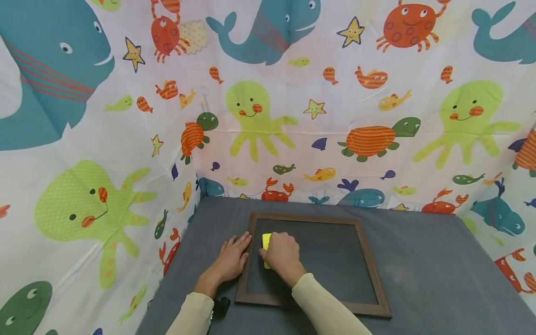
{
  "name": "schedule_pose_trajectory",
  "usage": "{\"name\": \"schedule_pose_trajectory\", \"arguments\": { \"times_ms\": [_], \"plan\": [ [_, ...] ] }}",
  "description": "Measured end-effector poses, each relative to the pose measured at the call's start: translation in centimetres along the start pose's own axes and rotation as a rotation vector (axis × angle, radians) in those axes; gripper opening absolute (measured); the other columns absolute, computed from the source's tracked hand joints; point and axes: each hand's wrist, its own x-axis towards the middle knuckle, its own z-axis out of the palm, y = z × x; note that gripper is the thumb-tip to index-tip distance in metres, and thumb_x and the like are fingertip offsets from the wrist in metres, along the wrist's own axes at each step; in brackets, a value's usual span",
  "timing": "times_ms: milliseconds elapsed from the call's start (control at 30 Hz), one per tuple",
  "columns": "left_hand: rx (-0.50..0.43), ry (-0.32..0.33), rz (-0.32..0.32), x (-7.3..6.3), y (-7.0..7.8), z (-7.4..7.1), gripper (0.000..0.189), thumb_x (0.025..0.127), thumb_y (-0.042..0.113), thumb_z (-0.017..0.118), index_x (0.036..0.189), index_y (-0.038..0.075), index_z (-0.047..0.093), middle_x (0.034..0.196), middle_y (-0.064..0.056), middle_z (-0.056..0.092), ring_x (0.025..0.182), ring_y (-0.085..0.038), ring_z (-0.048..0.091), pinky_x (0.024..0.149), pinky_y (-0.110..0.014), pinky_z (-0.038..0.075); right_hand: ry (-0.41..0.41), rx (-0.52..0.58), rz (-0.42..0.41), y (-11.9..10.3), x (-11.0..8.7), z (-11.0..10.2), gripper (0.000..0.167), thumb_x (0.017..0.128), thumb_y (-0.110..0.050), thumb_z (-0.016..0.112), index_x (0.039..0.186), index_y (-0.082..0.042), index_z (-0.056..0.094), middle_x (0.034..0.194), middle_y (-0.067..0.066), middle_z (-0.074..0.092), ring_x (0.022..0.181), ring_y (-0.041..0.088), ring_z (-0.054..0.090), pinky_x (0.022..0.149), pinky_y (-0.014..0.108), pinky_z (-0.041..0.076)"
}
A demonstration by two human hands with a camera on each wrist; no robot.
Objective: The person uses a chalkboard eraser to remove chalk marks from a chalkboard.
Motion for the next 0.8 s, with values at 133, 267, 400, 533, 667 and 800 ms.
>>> {"name": "schedule_pose_trajectory", "arguments": {
  "times_ms": [133,267,400,533,667,800],
  "plan": [
    [0.012,-0.012,-0.001,0.1,0.1,0.0,0.059,0.114,0.016,0.058,0.170,0.007,0.040,0.179,-0.010,0.034,0.162,-0.054,0.031,0.127,-0.078,0.023,-0.015,0.022,0.008,0.5,0.0,-0.1,0.057,0.087,-0.052,0.090,0.110,-0.001,0.078,0.085,0.010,0.070,0.068,0.023,0.062,0.066,0.042,0.063],
    [0.014,-0.021,0.001,0.0,0.3,-0.1,0.059,0.115,0.016,0.055,0.171,0.007,0.039,0.180,-0.011,0.033,0.162,-0.055,0.030,0.127,-0.078,0.023,-0.023,0.019,0.021,1.3,-0.1,-0.5,0.057,0.087,-0.052,0.090,0.111,-0.001,0.078,0.086,0.010,0.070,0.069,0.023,0.062,0.066,0.041,0.063],
    [0.005,-0.015,0.008,-0.2,0.4,-0.2,0.058,0.115,0.015,0.055,0.170,0.006,0.039,0.180,-0.012,0.032,0.162,-0.055,0.030,0.127,-0.078,0.023,-0.024,0.017,0.048,2.7,-0.2,-1.2,0.057,0.087,-0.051,0.090,0.112,-0.001,0.077,0.086,0.010,0.069,0.070,0.024,0.062,0.065,0.041,0.062],
    [-0.010,-0.011,0.018,-0.3,0.4,-0.2,0.058,0.115,0.013,0.055,0.170,0.004,0.039,0.179,-0.014,0.033,0.162,-0.056,0.029,0.127,-0.078,0.022,-0.026,0.026,0.086,4.5,-0.4,-2.0,0.058,0.086,-0.050,0.090,0.112,0.000,0.075,0.088,0.011,0.069,0.071,0.026,0.062,0.067,0.043,0.062],
    [-0.006,-0.009,0.019,-0.3,0.3,-0.2,0.058,0.115,0.013,0.055,0.170,0.004,0.039,0.179,-0.014,0.033,0.162,-0.056,0.030,0.126,-0.079,0.022,-0.022,0.029,0.118,6.9,-0.6,-2.8,0.060,0.086,-0.051,0.090,0.112,0.002,0.075,0.087,0.012,0.068,0.071,0.028,0.062,0.067,0.045,0.061],
    [0.000,-0.007,0.019,-0.3,0.3,-0.3,0.058,0.114,0.013,0.056,0.170,0.004,0.040,0.179,-0.014,0.034,0.161,-0.056,0.031,0.126,-0.079,0.023,-0.027,0.023,0.166,9.3,-0.9,-3.5,0.064,0.086,-0.051,0.089,0.115,0.004,0.072,0.089,0.014,0.068,0.074,0.029,0.062,0.069,0.047,0.061]
  ]
}}
